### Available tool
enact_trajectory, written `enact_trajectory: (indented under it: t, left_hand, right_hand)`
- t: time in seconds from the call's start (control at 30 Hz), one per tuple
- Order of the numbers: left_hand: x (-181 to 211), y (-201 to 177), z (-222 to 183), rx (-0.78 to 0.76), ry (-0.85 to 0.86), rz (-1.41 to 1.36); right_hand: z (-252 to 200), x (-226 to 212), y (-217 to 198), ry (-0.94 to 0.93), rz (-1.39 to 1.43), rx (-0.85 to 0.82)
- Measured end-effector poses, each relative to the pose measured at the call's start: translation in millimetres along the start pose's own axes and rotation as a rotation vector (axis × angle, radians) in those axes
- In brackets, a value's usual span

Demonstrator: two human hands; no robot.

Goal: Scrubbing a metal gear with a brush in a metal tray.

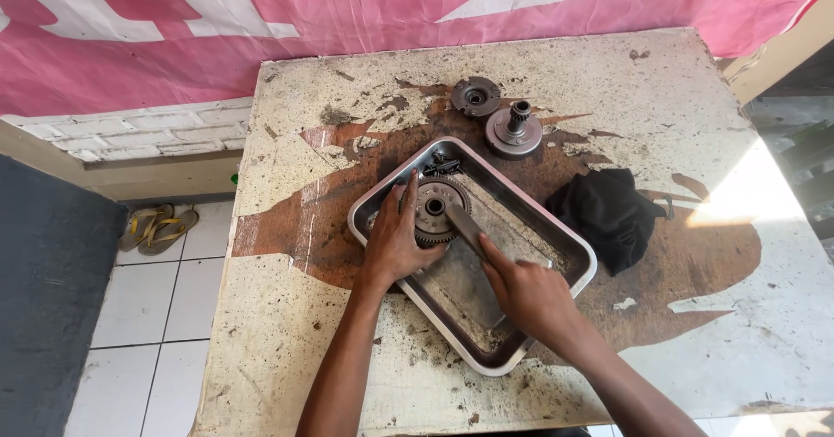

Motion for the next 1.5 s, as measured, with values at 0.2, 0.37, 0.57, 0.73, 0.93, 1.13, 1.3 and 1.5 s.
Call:
enact_trajectory:
  t: [0.2, 0.37, 0.57, 0.73, 0.93, 1.13, 1.3, 1.5]
  left_hand:
    - [-29, 30, 21, 0.005, -0.082, 0.130]
    - [-11, 6, 7, 0.059, 0.017, -0.003]
    - [-3, 1, 3, 0.085, 0.043, -0.038]
    - [-5, -2, -2, 0.094, 0.036, -0.021]
    - [-17, 11, 9, 0.032, -0.026, -0.050]
    - [-10, 0, 3, 0.037, 0.009, -0.040]
    - [-4, -2, 1, 0.017, 0.018, -0.060]
    - [-2, -6, -3, 0.077, 0.033, -0.024]
  right_hand:
    - [6, -1, 16, -0.019, 0.006, -0.110]
    - [39, -27, -2, -0.031, -0.024, 0.002]
    - [90, -11, 15, 0.081, 0.043, -0.031]
    - [70, -19, 22, 0.120, 0.035, -0.040]
    - [10, -26, 15, 0.068, 0.025, 0.029]
    - [1, -18, 21, 0.042, -0.021, 0.010]
    - [40, -29, 13, -0.011, 0.083, -0.010]
    - [77, -29, 16, 0.004, 0.088, 0.037]
Point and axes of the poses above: each hand's wrist, its own z-axis towards the middle knuckle, its own y-axis out of the palm, x = y × z, the point moved 9 cm from there along z, towards the middle knuckle, and after that the axes turned 12 degrees about -y, right-handed, at the moved point
